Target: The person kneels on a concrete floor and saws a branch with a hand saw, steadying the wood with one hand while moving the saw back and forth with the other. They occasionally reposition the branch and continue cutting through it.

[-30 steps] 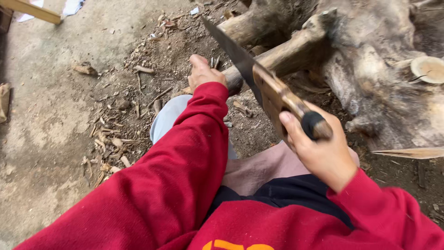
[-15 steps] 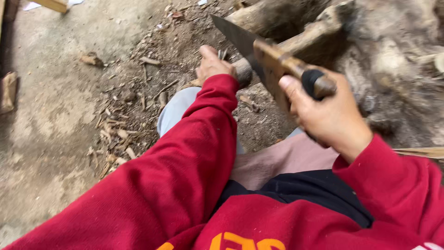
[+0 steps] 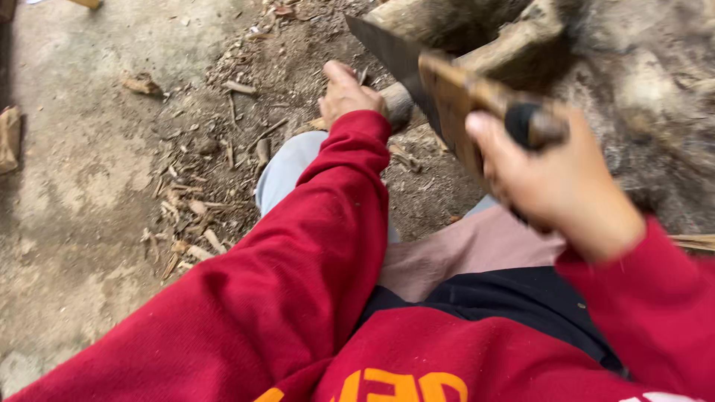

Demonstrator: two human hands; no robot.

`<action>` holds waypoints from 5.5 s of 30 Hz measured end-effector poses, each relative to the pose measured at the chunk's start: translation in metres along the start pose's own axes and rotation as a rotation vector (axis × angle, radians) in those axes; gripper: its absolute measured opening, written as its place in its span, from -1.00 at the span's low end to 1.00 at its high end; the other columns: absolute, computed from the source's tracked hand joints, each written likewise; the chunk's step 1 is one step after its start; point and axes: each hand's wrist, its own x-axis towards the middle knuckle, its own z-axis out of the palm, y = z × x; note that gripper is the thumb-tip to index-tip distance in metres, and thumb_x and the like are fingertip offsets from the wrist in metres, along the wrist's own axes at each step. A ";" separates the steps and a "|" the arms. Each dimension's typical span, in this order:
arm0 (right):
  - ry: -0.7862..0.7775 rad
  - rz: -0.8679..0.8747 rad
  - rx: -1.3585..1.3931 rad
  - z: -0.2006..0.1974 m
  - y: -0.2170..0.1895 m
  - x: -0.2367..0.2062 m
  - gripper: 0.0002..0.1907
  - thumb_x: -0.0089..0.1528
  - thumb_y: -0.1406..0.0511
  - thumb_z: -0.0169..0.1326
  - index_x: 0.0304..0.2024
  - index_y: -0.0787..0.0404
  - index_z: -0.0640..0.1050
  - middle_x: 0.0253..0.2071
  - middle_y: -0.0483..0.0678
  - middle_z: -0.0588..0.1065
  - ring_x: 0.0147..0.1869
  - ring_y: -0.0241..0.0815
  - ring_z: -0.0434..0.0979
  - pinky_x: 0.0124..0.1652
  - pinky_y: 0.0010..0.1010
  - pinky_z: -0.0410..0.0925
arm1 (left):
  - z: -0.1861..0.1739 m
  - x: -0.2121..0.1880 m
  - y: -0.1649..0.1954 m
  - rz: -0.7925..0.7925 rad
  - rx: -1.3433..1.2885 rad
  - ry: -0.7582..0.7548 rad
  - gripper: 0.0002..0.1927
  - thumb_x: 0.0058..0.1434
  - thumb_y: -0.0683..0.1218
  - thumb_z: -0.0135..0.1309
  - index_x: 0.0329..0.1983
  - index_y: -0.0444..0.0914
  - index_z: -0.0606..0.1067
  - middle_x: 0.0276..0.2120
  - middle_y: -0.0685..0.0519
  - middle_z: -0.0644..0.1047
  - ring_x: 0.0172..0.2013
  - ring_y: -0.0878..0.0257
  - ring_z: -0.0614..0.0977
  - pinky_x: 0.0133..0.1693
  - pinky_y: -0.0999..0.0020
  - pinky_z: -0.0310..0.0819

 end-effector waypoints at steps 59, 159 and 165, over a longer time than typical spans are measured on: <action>0.072 0.140 0.031 -0.053 0.094 -0.107 -0.82 0.35 0.27 0.15 -0.05 0.22 0.58 -0.64 -0.16 0.39 -0.59 -0.41 0.26 -0.66 -0.49 0.19 | -0.004 -0.008 -0.003 0.063 -0.084 0.098 -0.72 0.14 -0.25 0.01 -0.10 -0.22 0.27 -0.27 -0.19 0.60 -0.20 -0.14 0.65 -0.10 0.00 0.45; -0.084 0.111 0.158 -0.065 0.008 -0.013 -0.58 0.39 0.03 -0.01 -0.32 0.23 0.38 -0.64 -0.13 0.28 -0.69 -0.37 0.17 -0.66 -0.44 0.15 | -0.010 -0.003 0.004 0.098 -0.091 0.099 -0.62 0.03 -0.20 0.08 -0.09 -0.22 0.26 -0.24 -0.15 0.61 -0.19 -0.12 0.63 -0.01 0.00 0.32; -0.108 0.081 0.251 -0.016 -0.033 0.006 -0.57 0.35 0.02 0.03 -0.37 0.23 0.38 -0.66 -0.15 0.28 -0.69 -0.37 0.20 -0.66 -0.46 0.16 | -0.008 -0.004 0.003 0.010 -0.046 0.057 -0.65 0.17 -0.18 0.04 -0.01 -0.25 0.25 -0.22 -0.20 0.59 -0.17 -0.20 0.59 -0.08 0.01 0.36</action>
